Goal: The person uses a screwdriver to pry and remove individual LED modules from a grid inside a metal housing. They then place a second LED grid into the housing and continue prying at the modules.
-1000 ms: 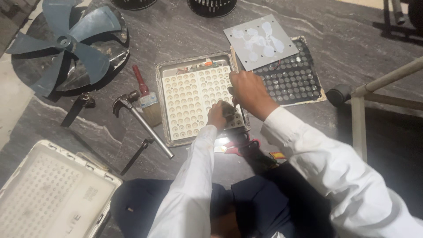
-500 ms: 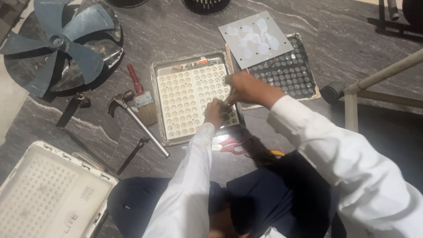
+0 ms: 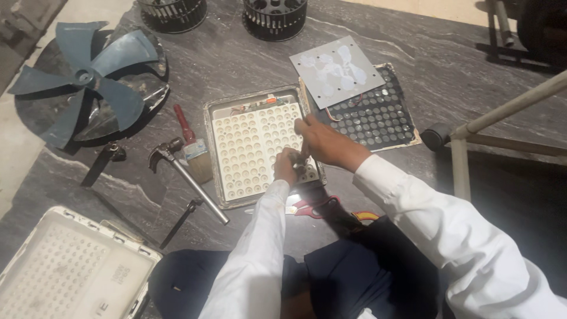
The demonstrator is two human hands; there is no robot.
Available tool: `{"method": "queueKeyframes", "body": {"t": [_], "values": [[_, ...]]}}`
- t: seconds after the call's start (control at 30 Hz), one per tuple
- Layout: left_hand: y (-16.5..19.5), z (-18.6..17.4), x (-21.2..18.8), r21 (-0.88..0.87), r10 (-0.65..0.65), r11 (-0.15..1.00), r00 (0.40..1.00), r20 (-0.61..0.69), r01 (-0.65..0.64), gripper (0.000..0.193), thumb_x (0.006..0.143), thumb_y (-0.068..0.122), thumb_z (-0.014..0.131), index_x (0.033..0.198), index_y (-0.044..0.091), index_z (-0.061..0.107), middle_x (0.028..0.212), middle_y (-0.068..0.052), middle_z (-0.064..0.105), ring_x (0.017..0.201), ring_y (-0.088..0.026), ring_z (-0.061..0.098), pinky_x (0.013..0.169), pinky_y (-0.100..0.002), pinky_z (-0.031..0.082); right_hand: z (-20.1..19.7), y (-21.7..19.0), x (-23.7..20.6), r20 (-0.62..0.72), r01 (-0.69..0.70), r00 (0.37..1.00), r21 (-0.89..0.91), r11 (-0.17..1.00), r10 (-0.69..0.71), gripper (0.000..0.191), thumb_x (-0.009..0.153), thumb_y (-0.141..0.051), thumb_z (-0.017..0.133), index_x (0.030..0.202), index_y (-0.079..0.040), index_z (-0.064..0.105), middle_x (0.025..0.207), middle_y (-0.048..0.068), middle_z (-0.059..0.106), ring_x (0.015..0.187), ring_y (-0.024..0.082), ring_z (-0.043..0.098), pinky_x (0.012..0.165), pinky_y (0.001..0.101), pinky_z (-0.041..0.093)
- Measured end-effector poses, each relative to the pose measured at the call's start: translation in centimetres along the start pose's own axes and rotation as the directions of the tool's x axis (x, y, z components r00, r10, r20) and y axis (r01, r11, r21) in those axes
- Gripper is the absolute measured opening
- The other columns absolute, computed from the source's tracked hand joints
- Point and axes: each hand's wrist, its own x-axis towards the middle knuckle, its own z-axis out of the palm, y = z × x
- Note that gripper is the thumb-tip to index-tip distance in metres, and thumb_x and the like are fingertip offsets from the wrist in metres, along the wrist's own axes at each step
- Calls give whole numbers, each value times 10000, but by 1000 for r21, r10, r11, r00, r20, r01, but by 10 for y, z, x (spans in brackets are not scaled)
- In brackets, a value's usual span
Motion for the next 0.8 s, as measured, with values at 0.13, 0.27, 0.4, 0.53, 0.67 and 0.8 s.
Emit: {"method": "queueKeyframes", "body": {"t": [0.13, 0.27, 0.4, 0.53, 0.67, 0.8], "values": [[0, 0, 0, 54, 36, 998, 997, 62, -39, 335, 639, 82, 876, 934, 212, 781, 1117, -2, 607, 1106, -286, 555, 966, -427, 476, -3, 8, -4, 38, -215, 973, -192, 957, 227, 304, 758, -173, 800, 956, 7, 655, 935, 261, 675, 868, 444, 694, 766, 504, 559], [-4, -3, -1, 14, 80, 997, 995, 57, -81, 356, 622, 86, 861, 943, 211, 772, 1114, 2, 605, 1119, -285, 546, 975, -422, 470, -9, 17, -9, 63, -350, 917, -342, 872, 393, 311, 803, -243, 840, 880, 4, 668, 917, 253, 669, 910, 444, 684, 805, 508, 549], [-2, -4, 1, 45, 72, 996, 995, 72, -75, 275, 642, 115, 870, 881, 193, 759, 1114, 7, 607, 1115, -284, 554, 967, -433, 466, -25, 24, -13, 158, -69, 987, 197, 978, 38, 531, 727, -154, 781, 1136, 52, 512, 1091, 262, 541, 919, 396, 685, 794, 424, 585], [3, -4, 4, 130, 41, 990, 997, 69, -49, 293, 648, 127, 862, 909, 215, 766, 1135, 6, 598, 1116, -285, 548, 959, -433, 470, -18, 17, -6, 187, 1, 982, -100, 995, 18, 161, 809, -56, 699, 924, 18, 614, 917, 216, 677, 850, 417, 709, 724, 481, 569], [3, -7, 3, 92, 46, 994, 996, 78, -53, 283, 657, 123, 873, 906, 208, 768, 1124, 11, 610, 1121, -273, 549, 960, -438, 467, -12, 11, 0, 175, -70, 974, -382, 922, 146, 220, 869, -160, 749, 869, -22, 577, 779, 196, 694, 770, 406, 712, 720, 500, 574], [1, -4, 0, 68, 29, 997, 998, 49, -32, 296, 627, 86, 880, 876, 190, 759, 1114, 22, 634, 1107, -265, 558, 953, -426, 479, -17, 10, -3, 301, -71, 954, 237, 969, -4, 343, 802, -93, 685, 1004, 40, 441, 831, 168, 707, 767, 353, 756, 646, 433, 622]]}}
